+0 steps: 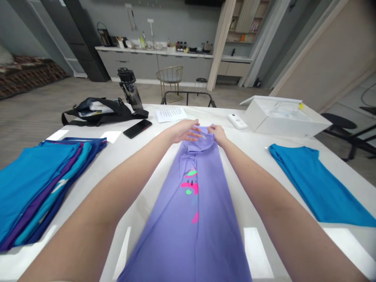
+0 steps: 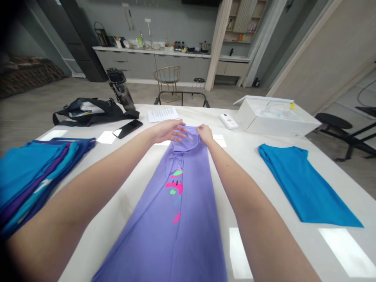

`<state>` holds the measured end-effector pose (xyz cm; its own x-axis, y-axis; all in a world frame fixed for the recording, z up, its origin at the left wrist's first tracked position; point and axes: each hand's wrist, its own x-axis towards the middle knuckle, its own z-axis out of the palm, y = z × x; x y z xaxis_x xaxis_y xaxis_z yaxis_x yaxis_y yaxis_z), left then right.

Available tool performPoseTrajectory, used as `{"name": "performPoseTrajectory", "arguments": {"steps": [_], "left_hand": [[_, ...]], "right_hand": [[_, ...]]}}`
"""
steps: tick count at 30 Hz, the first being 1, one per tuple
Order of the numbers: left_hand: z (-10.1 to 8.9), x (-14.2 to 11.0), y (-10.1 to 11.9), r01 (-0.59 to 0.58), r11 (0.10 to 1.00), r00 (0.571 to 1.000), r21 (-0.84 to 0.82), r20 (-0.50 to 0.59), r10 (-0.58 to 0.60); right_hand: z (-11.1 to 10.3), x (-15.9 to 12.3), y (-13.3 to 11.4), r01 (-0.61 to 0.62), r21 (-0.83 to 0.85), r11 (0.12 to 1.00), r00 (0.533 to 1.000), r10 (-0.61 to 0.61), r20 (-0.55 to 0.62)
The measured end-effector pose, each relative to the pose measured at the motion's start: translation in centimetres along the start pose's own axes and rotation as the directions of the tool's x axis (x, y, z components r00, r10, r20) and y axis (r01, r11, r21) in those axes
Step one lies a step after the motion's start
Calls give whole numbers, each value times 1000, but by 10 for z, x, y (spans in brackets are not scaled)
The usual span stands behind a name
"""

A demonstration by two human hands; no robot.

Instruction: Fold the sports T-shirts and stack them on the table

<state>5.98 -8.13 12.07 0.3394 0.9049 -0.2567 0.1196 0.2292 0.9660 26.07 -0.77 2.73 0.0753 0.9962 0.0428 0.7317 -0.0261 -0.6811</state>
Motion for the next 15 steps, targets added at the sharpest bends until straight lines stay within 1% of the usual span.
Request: {"name": "performPoseTrajectory", "arguments": {"steps": [1, 2, 3, 4, 5, 6, 7, 8, 9, 10, 13, 15], "left_hand": [[2, 4, -12, 11, 998, 1000, 63, -23, -10], [1, 8, -25, 10, 983, 997, 185, -77, 4], [-1, 11, -39, 9, 934, 990, 357, -135, 42], [-4, 14, -51, -5, 838, 978, 545, -173, 119], [-7, 16, -62, -27, 712, 965, 702, -168, 202], [-10, 17, -72, -41, 579, 952, 814, -144, 270], [-12, 18, -78, -53, 470, 942, 881, -112, 316], [-12, 20, -83, -56, 395, 937, 917, -89, 338], [-11, 22, -85, -44, 350, 934, 936, -86, 347], [-10, 24, -85, -26, 324, 931, 946, -95, 351], [-3, 39, -82, 50, 282, 921, 958, -153, 359], [0, 53, -80, 89, 270, 927, 959, -179, 330]], "right_hand": [[-6, -11, 10, -45, 22, 999, 998, 44, 42], [-9, -23, 19, -69, 36, 997, 995, 66, 74], [-11, -35, 25, -76, 33, 997, 993, 72, 91], [-12, -47, 30, -68, 5, 998, 993, 68, 92], [-12, -59, 34, -52, -47, 998, 995, 56, 79], [-12, -70, 36, -31, -121, 992, 998, 38, 55], [-12, -79, 37, -14, -204, 979, 999, 20, 29], [-12, -86, 39, -6, -278, 960, 1000, 9, 9], [-13, -92, 39, -10, -330, 944, 1000, 11, 2], [-13, -96, 40, -23, -359, 933, 1000, 25, -1], [-14, -100, 43, -83, -369, 926, 997, 78, -28], [-13, -99, 45, -105, -357, 928, 994, 90, -58]]}}
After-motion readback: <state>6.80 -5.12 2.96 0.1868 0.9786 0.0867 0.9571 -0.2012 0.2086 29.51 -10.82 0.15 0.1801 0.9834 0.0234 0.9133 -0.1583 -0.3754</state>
